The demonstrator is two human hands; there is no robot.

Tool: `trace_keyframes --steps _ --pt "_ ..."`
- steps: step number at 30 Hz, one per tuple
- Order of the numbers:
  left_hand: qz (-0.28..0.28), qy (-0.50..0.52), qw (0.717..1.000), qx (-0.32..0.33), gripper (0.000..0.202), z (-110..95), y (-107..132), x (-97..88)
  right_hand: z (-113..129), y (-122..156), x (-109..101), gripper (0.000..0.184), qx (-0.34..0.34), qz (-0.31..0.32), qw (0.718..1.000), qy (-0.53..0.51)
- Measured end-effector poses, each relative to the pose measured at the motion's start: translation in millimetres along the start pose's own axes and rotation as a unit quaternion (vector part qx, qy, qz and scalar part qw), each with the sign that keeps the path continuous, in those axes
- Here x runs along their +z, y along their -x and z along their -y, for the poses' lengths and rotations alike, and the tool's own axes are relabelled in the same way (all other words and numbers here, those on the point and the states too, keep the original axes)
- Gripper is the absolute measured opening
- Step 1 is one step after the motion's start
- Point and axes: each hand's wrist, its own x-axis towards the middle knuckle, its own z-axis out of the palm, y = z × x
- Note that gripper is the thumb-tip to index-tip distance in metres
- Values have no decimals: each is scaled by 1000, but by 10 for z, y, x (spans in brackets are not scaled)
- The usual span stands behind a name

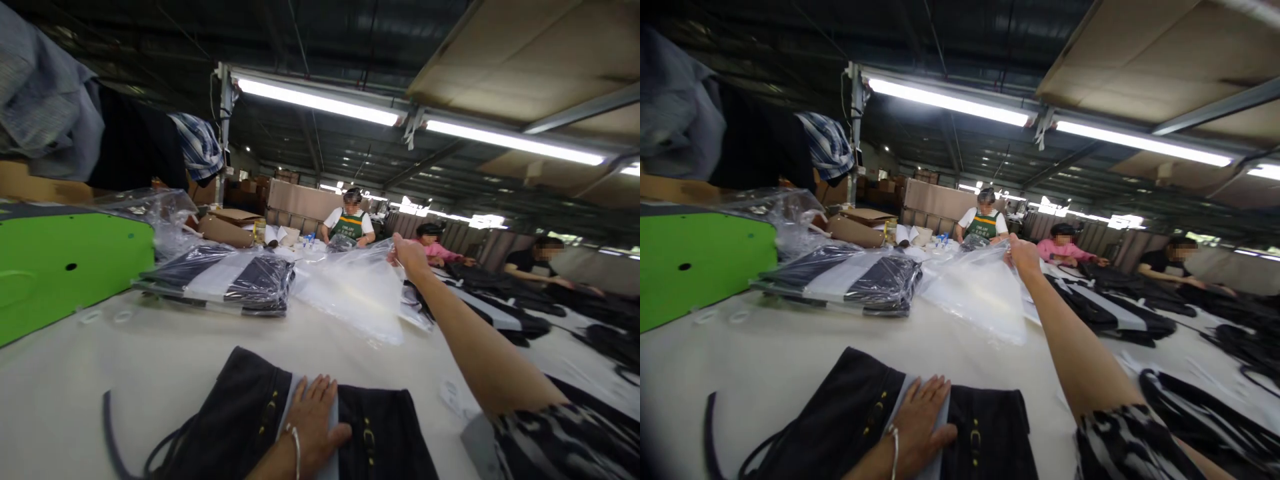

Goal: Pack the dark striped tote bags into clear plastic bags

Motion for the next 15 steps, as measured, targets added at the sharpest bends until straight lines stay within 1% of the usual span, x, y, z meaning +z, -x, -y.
trace_keyframes --steps 2,4,6,7,9,11,13,15 --pt "16 45 999 -15 74 -5 -37 -117 469 207 -331 42 -8 -4 998 -69" --pt "37 88 995 -34 77 -42 -69 -280 888 517 -627 41 -16 6 991 -131" --pt "35 138 988 -51 84 -168 -64 -488 1256 857 -881 38 -29 24 984 -176" --pt "23 165 985 -50 90 -277 -40 -603 1424 1019 -987 35 -34 34 979 -198" --pt "-16 218 975 -26 106 -587 52 -827 1743 1313 -1146 27 -35 52 959 -276" --pt "-64 270 961 2 120 -979 182 -1017 2053 1573 -1225 18 -30 67 919 -388" --pt "-109 322 940 8 129 -1379 319 -1158 2369 1833 -1225 14 -32 64 870 -487" --pt "-150 371 917 1 132 -1724 436 -1262 2689 2117 -1162 16 -49 47 841 -537"
